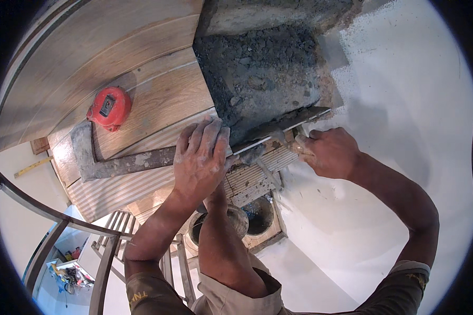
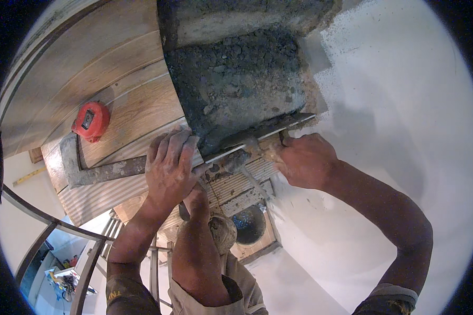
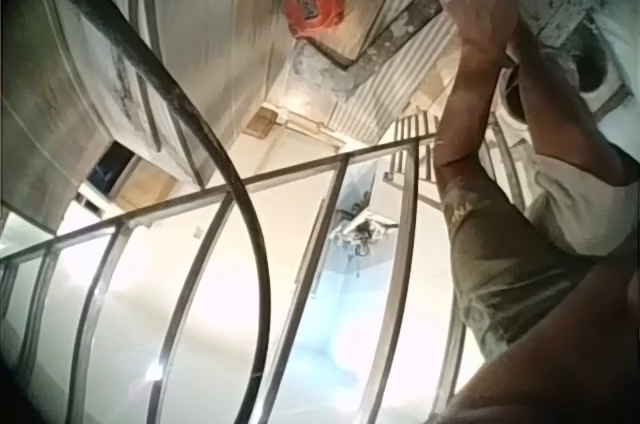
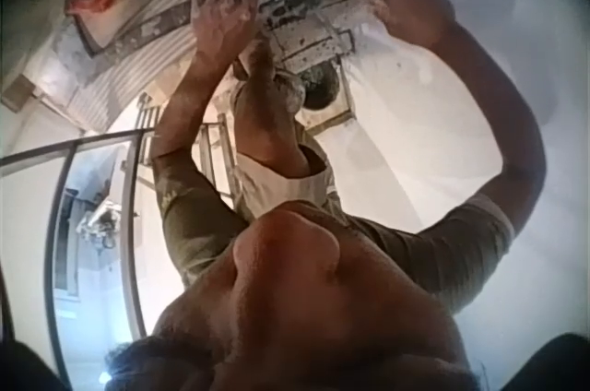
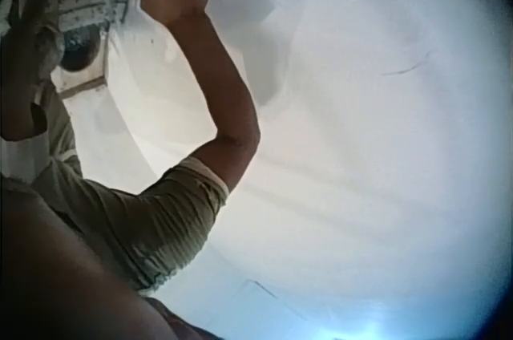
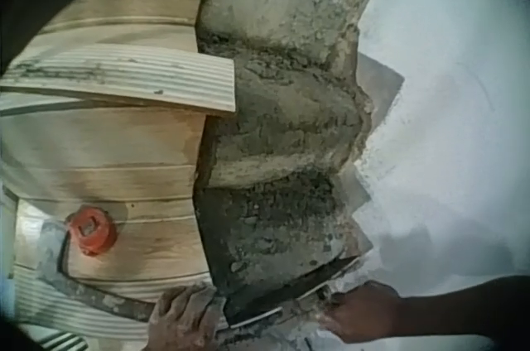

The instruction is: Apply adhesive and install a tile on a concrete staircase.

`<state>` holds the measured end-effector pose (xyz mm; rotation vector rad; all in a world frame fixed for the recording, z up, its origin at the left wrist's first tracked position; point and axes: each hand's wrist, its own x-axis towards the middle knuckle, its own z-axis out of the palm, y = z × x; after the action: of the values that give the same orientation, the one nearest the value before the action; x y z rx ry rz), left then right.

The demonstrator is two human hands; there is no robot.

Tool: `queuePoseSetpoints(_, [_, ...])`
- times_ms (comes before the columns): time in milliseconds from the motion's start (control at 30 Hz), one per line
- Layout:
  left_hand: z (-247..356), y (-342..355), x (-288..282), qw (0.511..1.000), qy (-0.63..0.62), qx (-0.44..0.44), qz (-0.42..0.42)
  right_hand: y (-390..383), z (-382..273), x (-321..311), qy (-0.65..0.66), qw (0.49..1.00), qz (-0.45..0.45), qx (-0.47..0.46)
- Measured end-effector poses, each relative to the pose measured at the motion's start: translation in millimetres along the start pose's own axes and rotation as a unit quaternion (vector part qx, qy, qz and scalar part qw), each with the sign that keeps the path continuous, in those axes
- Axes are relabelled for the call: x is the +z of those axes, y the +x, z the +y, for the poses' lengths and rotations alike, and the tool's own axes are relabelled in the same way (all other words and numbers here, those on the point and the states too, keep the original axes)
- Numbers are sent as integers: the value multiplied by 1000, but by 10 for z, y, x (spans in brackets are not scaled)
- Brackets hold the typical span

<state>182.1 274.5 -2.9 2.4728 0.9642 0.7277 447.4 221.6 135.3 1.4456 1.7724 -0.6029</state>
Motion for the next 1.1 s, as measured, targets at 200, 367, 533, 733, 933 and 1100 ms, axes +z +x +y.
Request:
queuePoseSetpoints(200, [24,40,-43,1000,20,11,8,-60,102,-12,37,998,7,42])
queuePoseSetpoints(367, [22,17,-26,1000,13,-4,5,-47,140,73,69,997,16,19])
queuePoseSetpoints(533, [13,-1,2,1000,23,3,5,-140,264,127,157,987,45,2])
queuePoseSetpoints(733, [20,17,14,1000,27,1,11,-176,458,120,244,968,59,-8])
queuePoseSetpoints(933, [13,13,27,999,42,13,10,-391,546,143,421,893,143,71])
queuePoseSetpoints(1100, [69,12,-45,999,39,3,-33,-385,465,305,304,889,343,-17])
